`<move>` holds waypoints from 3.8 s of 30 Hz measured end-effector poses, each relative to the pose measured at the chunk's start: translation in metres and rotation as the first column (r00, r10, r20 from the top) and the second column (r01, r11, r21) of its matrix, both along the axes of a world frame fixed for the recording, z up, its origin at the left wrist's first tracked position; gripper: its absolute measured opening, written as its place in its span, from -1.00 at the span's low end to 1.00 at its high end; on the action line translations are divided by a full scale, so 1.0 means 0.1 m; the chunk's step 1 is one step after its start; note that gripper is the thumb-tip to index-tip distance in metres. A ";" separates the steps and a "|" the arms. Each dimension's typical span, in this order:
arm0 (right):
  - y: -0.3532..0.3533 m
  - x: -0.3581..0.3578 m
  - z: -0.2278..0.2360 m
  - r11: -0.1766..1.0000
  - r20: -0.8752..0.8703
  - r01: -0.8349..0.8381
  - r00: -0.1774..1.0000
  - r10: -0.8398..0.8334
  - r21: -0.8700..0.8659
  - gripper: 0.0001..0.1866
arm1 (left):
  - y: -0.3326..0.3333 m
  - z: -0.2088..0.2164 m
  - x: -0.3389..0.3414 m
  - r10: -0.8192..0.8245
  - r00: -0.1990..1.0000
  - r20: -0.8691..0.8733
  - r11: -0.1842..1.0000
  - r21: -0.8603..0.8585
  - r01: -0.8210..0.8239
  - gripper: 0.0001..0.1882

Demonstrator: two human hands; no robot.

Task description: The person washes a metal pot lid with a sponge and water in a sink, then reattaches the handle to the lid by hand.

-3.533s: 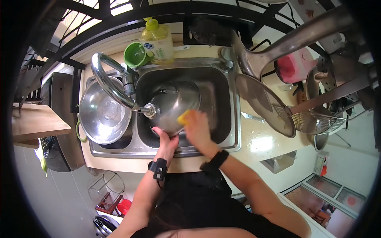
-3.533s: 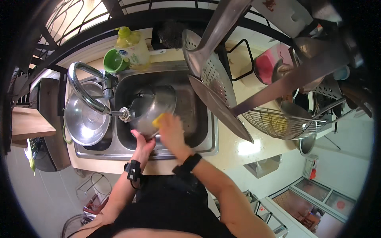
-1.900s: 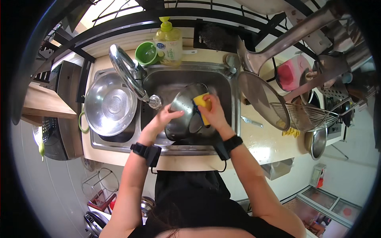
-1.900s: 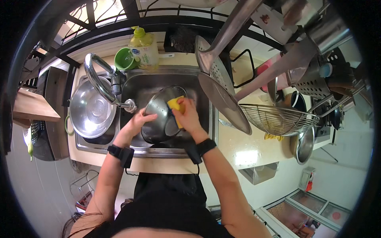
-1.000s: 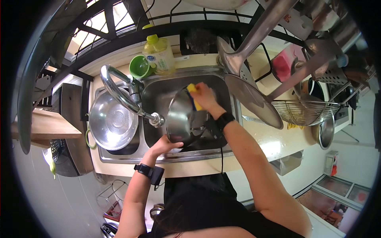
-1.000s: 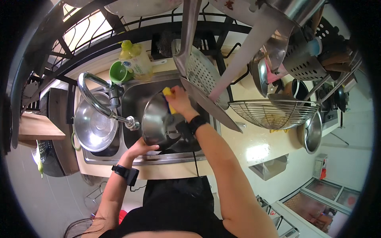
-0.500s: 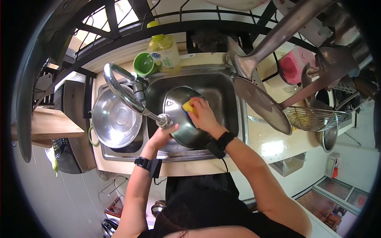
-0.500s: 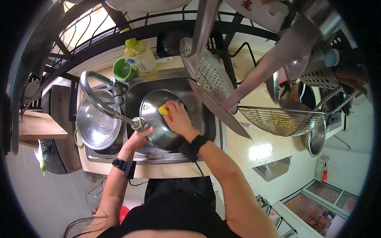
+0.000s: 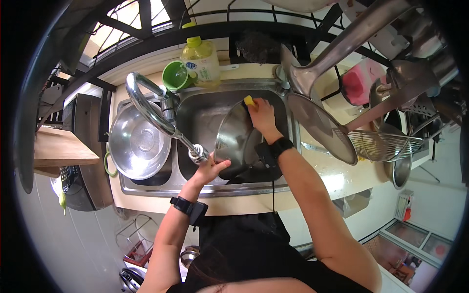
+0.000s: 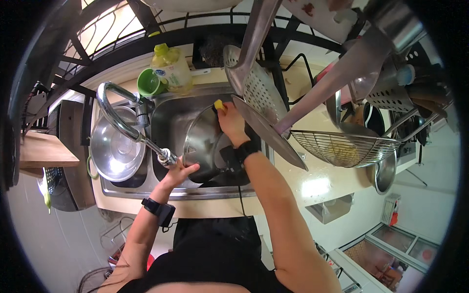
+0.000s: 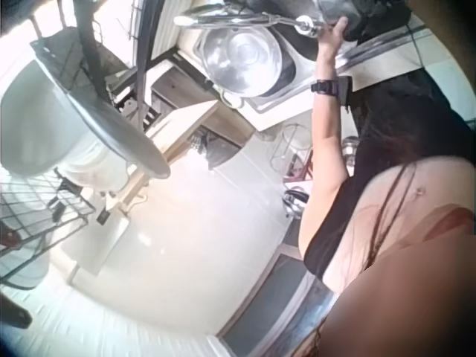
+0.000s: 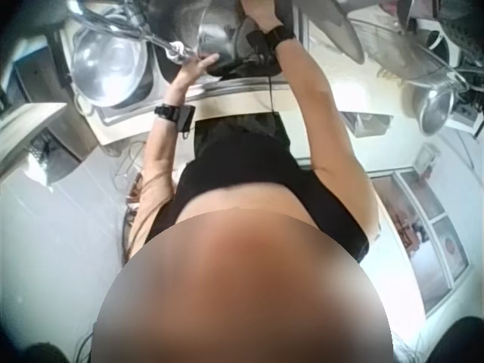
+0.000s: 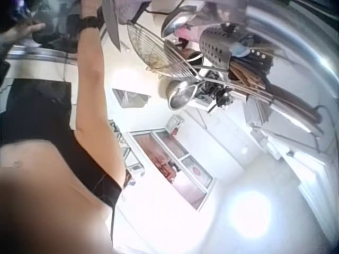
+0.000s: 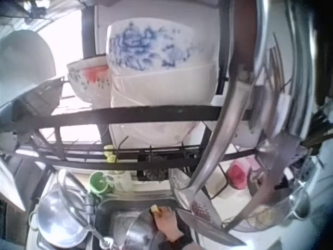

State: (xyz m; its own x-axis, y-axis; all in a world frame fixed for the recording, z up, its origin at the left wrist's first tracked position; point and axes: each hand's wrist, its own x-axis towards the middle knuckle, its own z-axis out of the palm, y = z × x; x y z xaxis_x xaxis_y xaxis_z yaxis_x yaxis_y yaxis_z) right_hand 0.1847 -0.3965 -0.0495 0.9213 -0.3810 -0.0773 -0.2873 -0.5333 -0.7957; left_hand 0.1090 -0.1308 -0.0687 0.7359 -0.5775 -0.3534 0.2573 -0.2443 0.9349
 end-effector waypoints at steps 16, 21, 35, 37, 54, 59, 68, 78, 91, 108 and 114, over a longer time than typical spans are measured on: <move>-0.62 0.30 -0.99 0.819 -0.288 -0.459 0.882 0.373 -0.344 -0.58 | 0.07 0.03 -0.13 0.050 0.999 -0.022 0.998 0.037 -0.049 -0.69; -0.35 -0.30 -0.68 0.964 -0.149 -0.112 0.986 0.077 -0.243 -0.58 | 0.27 0.05 -0.20 0.195 0.980 -0.040 0.977 -0.085 -0.198 -0.61; -1.48 -2.15 0.14 0.761 -0.049 -0.151 0.987 0.155 -0.631 -0.58 | 0.33 0.14 0.05 0.395 0.884 0.251 0.919 -0.099 -0.383 -0.57; -1.53 -2.15 0.06 0.799 -0.107 -0.110 0.993 0.058 -0.591 -0.63 | 0.34 0.12 0.09 0.296 0.930 0.218 0.954 -0.025 -0.298 -0.54; 0.40 -1.00 1.05 0.807 0.188 -0.443 0.820 0.541 -0.392 -0.88 | 0.26 0.16 0.05 0.288 0.928 0.235 0.940 0.115 -0.321 -0.49; 0.28 -0.79 1.16 0.687 0.084 -0.524 0.762 0.642 -0.503 -0.88 | 0.23 0.23 0.05 0.238 0.912 0.333 0.934 0.180 -0.309 -0.46; 0.53 -0.84 1.05 0.616 -0.011 -0.526 0.765 0.644 -0.586 -0.87 | 0.11 0.43 0.19 0.042 0.965 0.259 0.872 0.462 -0.162 -0.27; 0.51 -0.91 0.92 0.724 0.112 -0.378 0.842 0.528 -0.577 -0.88 | 0.03 0.09 0.34 0.063 0.944 0.324 0.908 0.373 -0.189 -0.36; 0.58 -0.98 0.86 0.789 0.089 -0.250 0.930 0.357 -0.561 -0.89 | -0.08 0.30 0.29 0.098 0.907 0.409 0.890 0.371 -0.263 -0.39; 1.01 -1.38 0.83 0.827 0.111 -0.219 0.941 0.319 -0.518 -0.74 | -0.44 -0.14 -0.07 0.410 0.912 0.028 0.892 -0.222 -0.394 -0.71; 1.10 -1.49 0.76 0.865 0.103 -0.253 0.939 0.327 -0.434 -0.77 | -0.41 -0.08 -0.15 0.298 0.951 -0.087 0.916 -0.254 -0.310 -0.80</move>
